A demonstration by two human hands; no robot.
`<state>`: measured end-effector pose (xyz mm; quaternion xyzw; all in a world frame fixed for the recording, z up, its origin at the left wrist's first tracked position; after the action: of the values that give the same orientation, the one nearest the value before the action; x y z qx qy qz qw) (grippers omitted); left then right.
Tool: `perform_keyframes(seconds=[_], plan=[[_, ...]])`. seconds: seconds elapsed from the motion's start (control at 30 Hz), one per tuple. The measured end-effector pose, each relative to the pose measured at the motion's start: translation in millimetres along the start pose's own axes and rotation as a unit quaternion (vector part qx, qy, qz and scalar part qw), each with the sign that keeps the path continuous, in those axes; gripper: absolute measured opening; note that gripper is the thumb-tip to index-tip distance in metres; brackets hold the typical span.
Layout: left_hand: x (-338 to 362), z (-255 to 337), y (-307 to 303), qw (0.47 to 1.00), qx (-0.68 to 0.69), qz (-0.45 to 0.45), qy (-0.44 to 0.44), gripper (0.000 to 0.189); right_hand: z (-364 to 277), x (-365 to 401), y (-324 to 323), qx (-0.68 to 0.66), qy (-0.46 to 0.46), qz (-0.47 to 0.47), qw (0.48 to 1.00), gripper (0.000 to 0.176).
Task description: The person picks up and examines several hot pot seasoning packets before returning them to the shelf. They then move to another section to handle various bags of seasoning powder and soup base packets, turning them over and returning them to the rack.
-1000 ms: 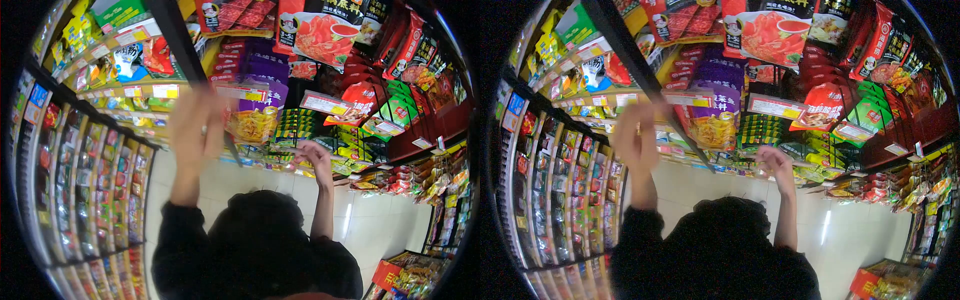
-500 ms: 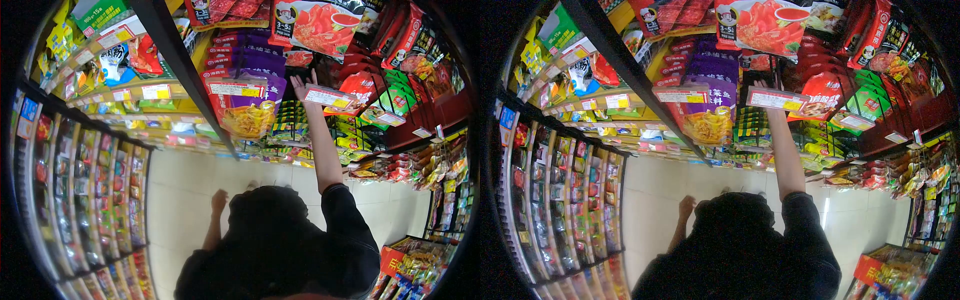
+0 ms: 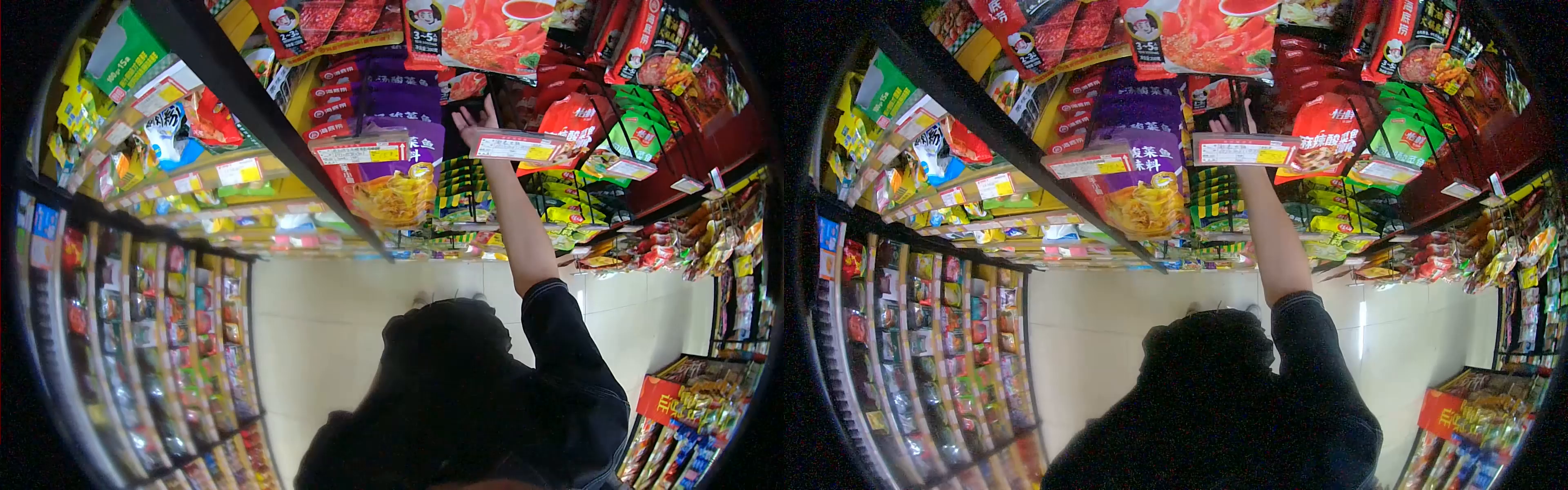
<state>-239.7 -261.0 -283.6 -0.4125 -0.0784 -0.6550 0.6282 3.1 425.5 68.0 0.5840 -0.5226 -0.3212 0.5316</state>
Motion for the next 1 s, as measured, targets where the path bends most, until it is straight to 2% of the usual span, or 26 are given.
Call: perform_keyframes(seconds=[0.13,0.23,0.27,0.3,0.33,0.4,0.47,0.57,0.63,0.67,0.8,0.83,0.9,0.93,0.97,1.0], plan=[[-27,32,-31,0.998,0.030,0.031,0.044,0.015,11,-4,21,-0.016,-0.014,-0.062,0.998,0.100],[-36,49,-53,0.995,0.075,0.044,0.047,0.016,14,-7,8,-0.029,-0.034,-0.080,0.996,0.091],[-38,47,-55,0.991,0.128,0.025,0.029,0.017,16,-3,11,-0.004,-0.026,-0.109,0.994,0.073],[-39,38,-53,0.981,0.195,0.001,0.007,0.017,22,-10,3,-0.057,0.035,-0.134,0.989,0.068],[-45,16,-44,0.937,0.343,-0.052,-0.037,0.018,25,-15,-3,-0.110,0.096,-0.159,0.976,0.064],[-34,34,-51,0.980,0.180,-0.010,0.086,0.015,29,-22,-16,-0.113,0.122,-0.167,0.972,0.056],[-38,13,-43,0.977,-0.007,0.102,0.184,0.010,31,23,21,-0.012,0.048,-0.134,0.990,0.048],[-28,5,-22,0.989,-0.042,0.066,0.125,0.009,25,76,37,0.064,-0.023,-0.138,0.988,0.032],[-21,5,-13,0.995,-0.040,0.032,0.091,0.009,23,92,19,0.102,-0.070,-0.115,0.986,0.031],[-20,5,-11,0.995,-0.041,0.022,0.085,0.009,22,99,6,0.111,-0.086,-0.090,0.986,0.032],[-21,23,-21,0.994,-0.056,0.013,0.091,0.009,16,153,-3,0.198,-0.085,-0.155,0.964,0.036],[-24,26,-26,0.993,-0.058,0.014,0.098,0.009,13,168,1,0.222,-0.080,-0.166,0.958,0.047],[-33,45,-43,0.991,-0.066,0.022,0.113,0.008,6,201,13,0.252,-0.080,-0.183,0.947,0.052],[-53,31,-45,0.991,-0.083,0.012,0.103,0.009,0,215,8,0.247,-0.053,-0.208,0.945,0.052],[-39,71,-64,0.982,-0.083,0.060,0.160,0.011,-4,230,4,0.241,-0.027,-0.232,0.942,0.052],[-34,97,-76,0.985,-0.058,0.062,0.150,0.011,-11,244,10,0.244,-0.077,-0.188,0.948,0.051]])
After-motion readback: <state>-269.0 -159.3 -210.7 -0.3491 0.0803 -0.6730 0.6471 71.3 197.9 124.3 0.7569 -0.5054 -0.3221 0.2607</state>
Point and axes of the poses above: each hand's wrist, its own x-axis away from the middle knuckle, its own y-axis out of the palm, z = x × y, the point moved 9 cm from there along -x, towards the middle knuckle, and after that the axes turned 11 degrees about -z, right-handed, at the moved point
